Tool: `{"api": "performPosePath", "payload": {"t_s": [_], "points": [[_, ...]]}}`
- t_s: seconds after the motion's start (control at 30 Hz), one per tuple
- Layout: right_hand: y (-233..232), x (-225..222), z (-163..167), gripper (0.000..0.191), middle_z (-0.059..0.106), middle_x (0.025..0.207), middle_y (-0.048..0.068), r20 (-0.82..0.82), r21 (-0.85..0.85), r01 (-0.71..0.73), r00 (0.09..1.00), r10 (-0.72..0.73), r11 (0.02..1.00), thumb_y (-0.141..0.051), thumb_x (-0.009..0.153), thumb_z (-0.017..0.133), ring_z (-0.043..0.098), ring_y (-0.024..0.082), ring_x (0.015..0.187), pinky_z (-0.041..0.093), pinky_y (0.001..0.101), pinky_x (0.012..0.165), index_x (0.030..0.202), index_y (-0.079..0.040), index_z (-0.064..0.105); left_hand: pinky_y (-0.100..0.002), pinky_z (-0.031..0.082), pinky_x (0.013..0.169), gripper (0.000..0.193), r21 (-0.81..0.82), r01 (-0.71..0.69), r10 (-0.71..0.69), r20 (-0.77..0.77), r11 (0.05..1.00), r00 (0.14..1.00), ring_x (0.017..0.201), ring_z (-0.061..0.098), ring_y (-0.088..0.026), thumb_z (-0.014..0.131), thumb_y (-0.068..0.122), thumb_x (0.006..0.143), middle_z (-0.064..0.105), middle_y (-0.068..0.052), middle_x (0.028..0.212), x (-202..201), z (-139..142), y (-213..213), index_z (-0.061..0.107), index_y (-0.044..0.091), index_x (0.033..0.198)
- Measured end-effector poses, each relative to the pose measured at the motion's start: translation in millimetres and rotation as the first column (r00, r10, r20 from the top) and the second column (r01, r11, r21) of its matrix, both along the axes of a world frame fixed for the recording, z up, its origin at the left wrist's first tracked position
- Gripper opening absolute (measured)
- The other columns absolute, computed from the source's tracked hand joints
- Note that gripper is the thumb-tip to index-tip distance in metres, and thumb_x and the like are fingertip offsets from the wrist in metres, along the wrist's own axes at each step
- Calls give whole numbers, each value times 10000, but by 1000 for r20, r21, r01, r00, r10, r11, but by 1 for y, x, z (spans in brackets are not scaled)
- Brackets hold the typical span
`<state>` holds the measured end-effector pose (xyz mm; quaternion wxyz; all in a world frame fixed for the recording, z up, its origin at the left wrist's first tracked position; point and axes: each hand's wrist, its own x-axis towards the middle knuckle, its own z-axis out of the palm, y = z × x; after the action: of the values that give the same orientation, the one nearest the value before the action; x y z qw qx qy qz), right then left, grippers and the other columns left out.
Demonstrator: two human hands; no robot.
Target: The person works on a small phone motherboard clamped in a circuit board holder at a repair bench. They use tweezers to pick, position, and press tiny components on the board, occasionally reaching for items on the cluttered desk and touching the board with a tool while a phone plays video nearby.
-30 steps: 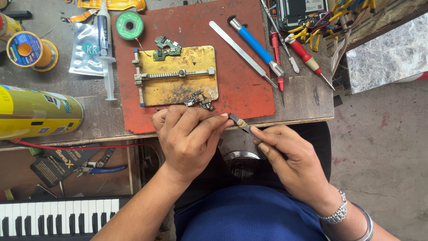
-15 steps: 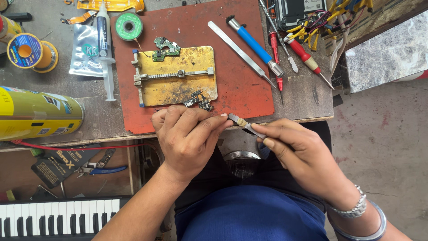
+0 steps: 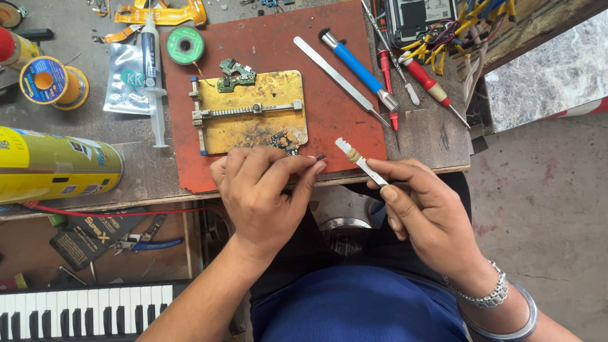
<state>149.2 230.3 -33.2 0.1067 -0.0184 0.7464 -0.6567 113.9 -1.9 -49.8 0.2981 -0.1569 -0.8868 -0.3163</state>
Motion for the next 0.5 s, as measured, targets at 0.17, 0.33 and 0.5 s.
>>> {"api": "performPosePath", "payload": {"t_s": [0.17, 0.33, 0.5], "points": [[0, 1, 0, 370, 623, 1117, 86, -7, -25, 17, 1000, -17, 1000, -43, 1029, 508, 513, 34, 637, 456, 188, 516, 1388, 18, 576, -391, 330, 842, 148, -56, 22, -24, -51, 998, 998, 863, 557, -180, 879, 272, 867, 635, 53, 887, 0, -1, 0, 752, 204, 898], [1, 4, 0, 365, 613, 1120, 81, -17, -22, 25, 1000, -26, 999, -33, 1028, 510, 514, 33, 644, 461, 189, 520, 1382, 19, 579, -399, 332, 859, 163, -51, 60, -65, -93, 997, 994, 892, 552, -184, 881, 268, 850, 630, 63, 915, 1, -4, -2, 735, 214, 898], [-2, 4, 2, 341, 625, 1089, 59, -83, 109, 34, 996, -25, 993, -15, 999, 556, 526, 36, 633, 467, 193, 531, 1332, 0, 627, -407, 323, 841, 163, -86, 49, -56, -81, 995, 995, 865, 527, -198, 860, 286, 851, 589, 32, 886, 2, -5, -2, 751, 205, 940]]}}
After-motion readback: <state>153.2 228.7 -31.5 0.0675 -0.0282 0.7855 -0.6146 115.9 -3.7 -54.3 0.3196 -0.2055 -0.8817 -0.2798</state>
